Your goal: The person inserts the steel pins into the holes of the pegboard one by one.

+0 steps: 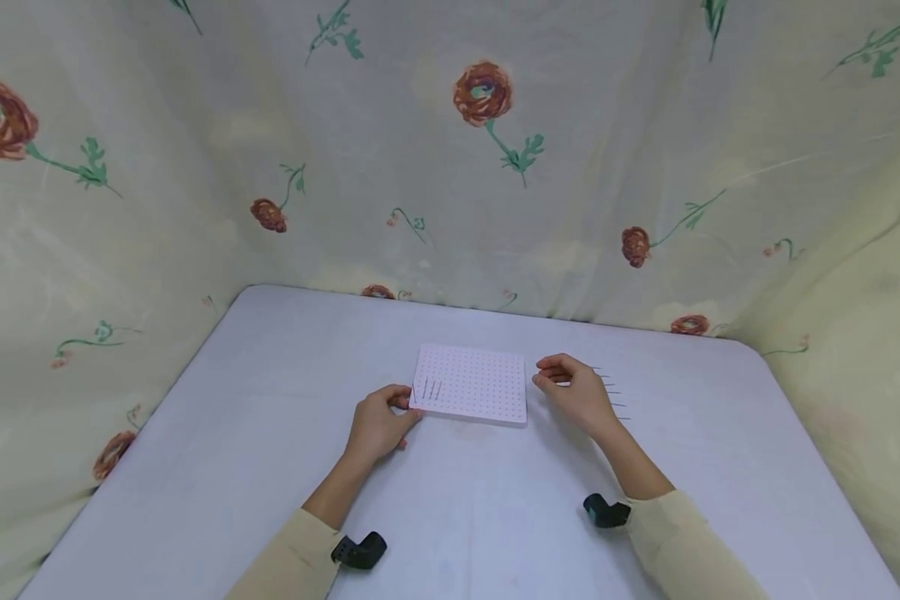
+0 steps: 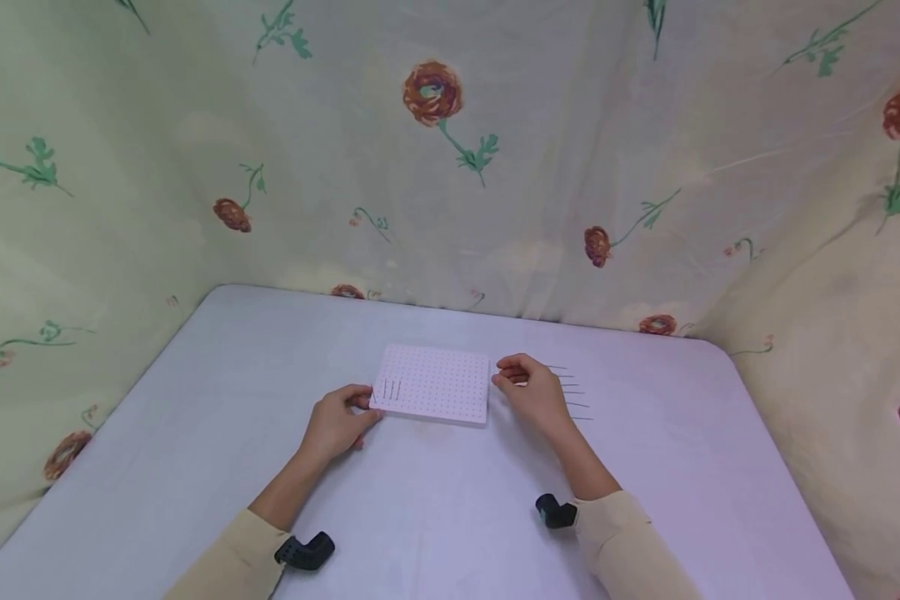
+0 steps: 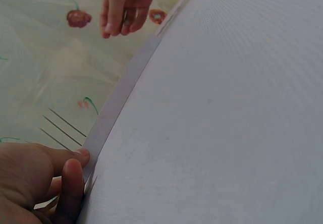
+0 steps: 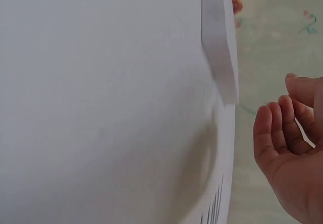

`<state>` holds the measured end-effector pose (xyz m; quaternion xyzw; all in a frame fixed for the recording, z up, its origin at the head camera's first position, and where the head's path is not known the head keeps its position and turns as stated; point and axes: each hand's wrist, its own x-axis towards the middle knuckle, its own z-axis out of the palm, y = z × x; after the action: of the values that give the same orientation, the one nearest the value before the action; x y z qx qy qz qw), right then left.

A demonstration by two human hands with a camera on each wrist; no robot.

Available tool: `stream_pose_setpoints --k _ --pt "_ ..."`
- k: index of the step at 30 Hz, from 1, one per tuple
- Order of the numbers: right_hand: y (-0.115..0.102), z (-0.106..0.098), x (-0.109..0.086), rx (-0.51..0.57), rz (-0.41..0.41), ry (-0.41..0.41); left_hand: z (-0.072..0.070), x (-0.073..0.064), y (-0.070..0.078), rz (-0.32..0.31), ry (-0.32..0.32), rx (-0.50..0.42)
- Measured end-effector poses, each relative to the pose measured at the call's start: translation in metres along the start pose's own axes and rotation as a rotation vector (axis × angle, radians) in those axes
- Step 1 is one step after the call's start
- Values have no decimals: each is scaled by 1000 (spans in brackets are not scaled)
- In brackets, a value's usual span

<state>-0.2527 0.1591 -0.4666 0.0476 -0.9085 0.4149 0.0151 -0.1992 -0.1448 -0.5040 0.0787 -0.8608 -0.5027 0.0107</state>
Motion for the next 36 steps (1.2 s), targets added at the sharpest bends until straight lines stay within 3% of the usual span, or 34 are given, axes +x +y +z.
stream_pose_setpoints --k 19,36 --pt "60 -60 -29 -112 70 52 0 -1 1 6 2 2" --pt "98 -99 -41 -192 164 28 -2 -5 6 2 3 3"
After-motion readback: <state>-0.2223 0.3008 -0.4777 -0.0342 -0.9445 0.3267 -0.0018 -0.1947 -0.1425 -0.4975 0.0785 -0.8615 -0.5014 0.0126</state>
